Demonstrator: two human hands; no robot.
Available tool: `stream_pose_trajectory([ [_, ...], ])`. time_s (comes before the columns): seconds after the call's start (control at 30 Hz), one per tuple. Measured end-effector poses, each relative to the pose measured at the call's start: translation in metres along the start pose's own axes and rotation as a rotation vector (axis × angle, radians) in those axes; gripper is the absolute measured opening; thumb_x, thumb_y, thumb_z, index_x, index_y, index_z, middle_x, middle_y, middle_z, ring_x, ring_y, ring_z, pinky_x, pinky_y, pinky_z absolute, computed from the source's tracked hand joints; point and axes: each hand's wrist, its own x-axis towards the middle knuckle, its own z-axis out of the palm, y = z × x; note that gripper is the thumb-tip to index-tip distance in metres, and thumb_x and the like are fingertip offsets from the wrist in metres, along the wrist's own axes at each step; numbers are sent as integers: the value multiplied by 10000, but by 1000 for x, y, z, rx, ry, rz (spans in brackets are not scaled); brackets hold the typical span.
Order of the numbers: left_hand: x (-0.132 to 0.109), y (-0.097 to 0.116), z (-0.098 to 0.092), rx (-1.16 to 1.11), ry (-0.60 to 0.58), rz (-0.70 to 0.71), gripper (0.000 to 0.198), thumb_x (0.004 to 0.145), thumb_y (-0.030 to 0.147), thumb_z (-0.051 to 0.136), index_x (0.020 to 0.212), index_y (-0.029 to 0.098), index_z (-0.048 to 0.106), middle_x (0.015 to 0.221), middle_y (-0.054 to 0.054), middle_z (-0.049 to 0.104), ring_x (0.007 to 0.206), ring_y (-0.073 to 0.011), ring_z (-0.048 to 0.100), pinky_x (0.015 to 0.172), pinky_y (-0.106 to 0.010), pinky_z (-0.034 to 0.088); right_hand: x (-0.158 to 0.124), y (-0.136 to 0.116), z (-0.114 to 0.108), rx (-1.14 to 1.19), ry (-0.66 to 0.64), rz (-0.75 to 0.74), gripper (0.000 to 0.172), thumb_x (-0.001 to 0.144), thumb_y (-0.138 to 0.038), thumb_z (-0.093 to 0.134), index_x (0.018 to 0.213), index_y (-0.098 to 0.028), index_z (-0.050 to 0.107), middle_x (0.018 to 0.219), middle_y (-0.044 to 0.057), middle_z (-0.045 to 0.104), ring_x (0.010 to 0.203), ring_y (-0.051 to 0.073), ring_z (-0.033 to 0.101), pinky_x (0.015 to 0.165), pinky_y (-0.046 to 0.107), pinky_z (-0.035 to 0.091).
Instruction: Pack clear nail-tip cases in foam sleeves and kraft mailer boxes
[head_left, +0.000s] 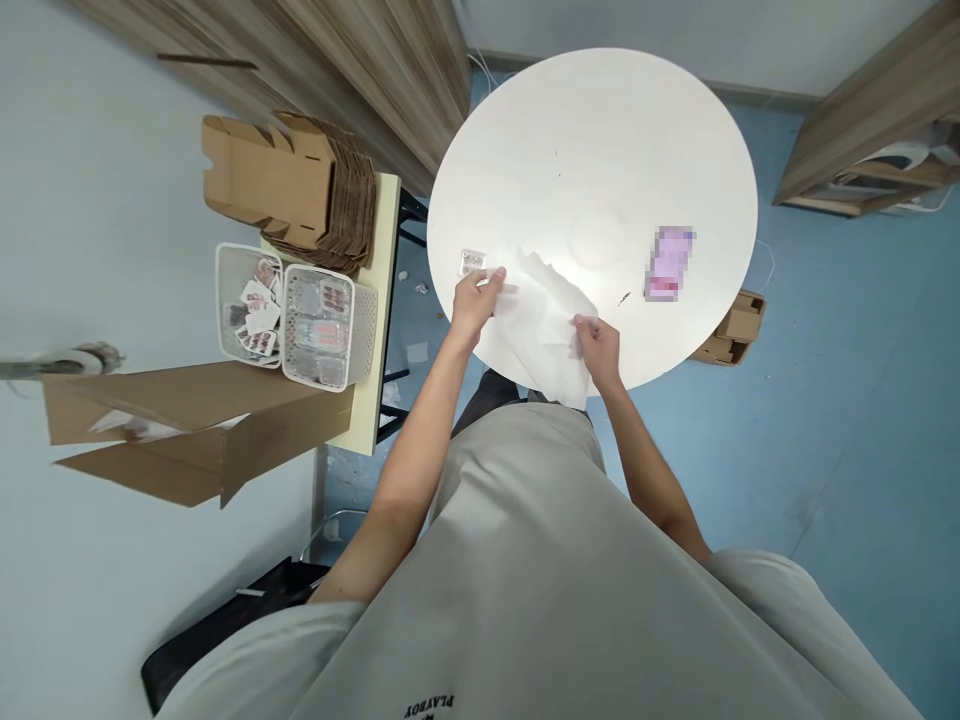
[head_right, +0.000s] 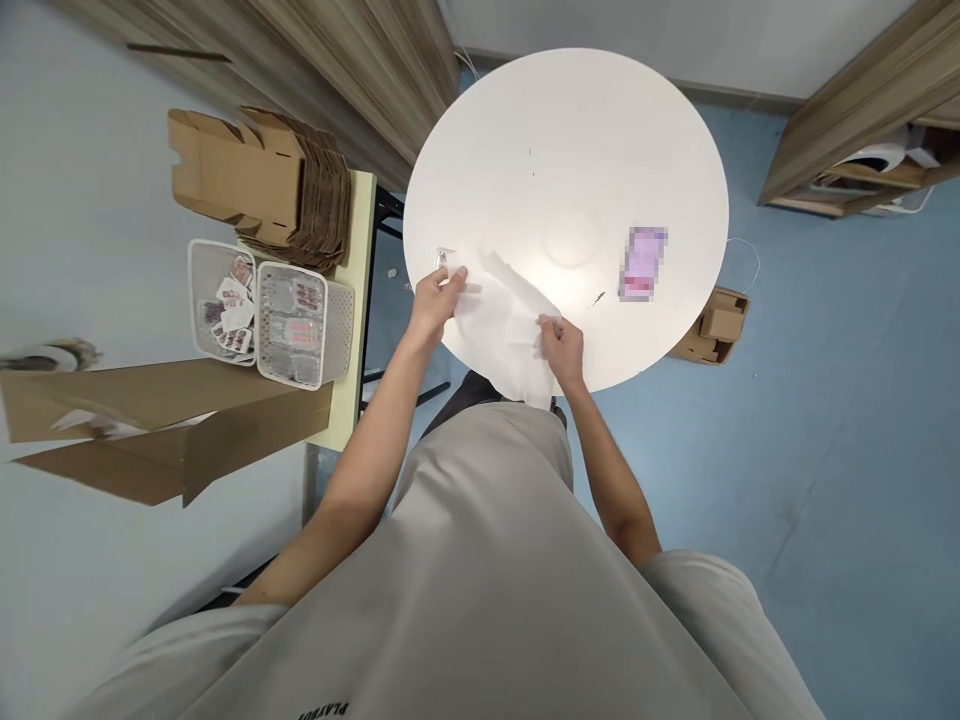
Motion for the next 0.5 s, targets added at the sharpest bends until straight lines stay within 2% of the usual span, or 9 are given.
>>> stream_pose_trajectory([
  [0.07,5,-17,6,3,-4,-66,578,944,611,854,1265,153,709,1172,-184,831,1139,-332,813,971,-455,672,11,12,1,-45,48,26,601,1011,-803,626,900,-220,723,624,-15,620,571,173,592,568,328,544],
  [0.13,5,-37,12,42,-29,-102,618,852,565,948,1253,157,716,1179,-164,820,1108,-309,804,949,-425,665,21,22,4,-67,81,41,594,1039,-787,598,921,-218,719,640,-11,636,540,166,568,553,327,516],
  [0.2,5,-57,18,93,-77,-133,500,808,480,985,1108,166,737,1053,-119,810,1022,-270,788,898,-380,651,31,29,8,-81,98,47,579,1064,-763,576,931,-217,713,652,-9,647,508,159,542,562,331,509],
  [0.27,9,-73,22,122,-124,-150,328,838,410,940,928,178,726,911,-76,780,902,-222,752,852,-351,627,41,33,11,-109,107,63,560,1085,-738,559,927,-220,703,656,-9,652,498,162,534,595,339,519],
  [0.33,19,-85,25,159,-103,-146,236,883,366,862,840,190,711,852,-48,758,829,-191,710,827,-334,600,51,36,13,-161,117,89,540,1100,-713,547,923,-225,695,659,-5,658,519,174,552,639,345,529],
  [0.5,57,-94,26,319,10,-119,236,979,402,744,844,218,684,812,-21,714,838,-182,695,811,-292,551,83,44,20,-324,138,113,461,1124,-593,566,828,-245,629,718,23,700,685,212,644,765,348,524],
])
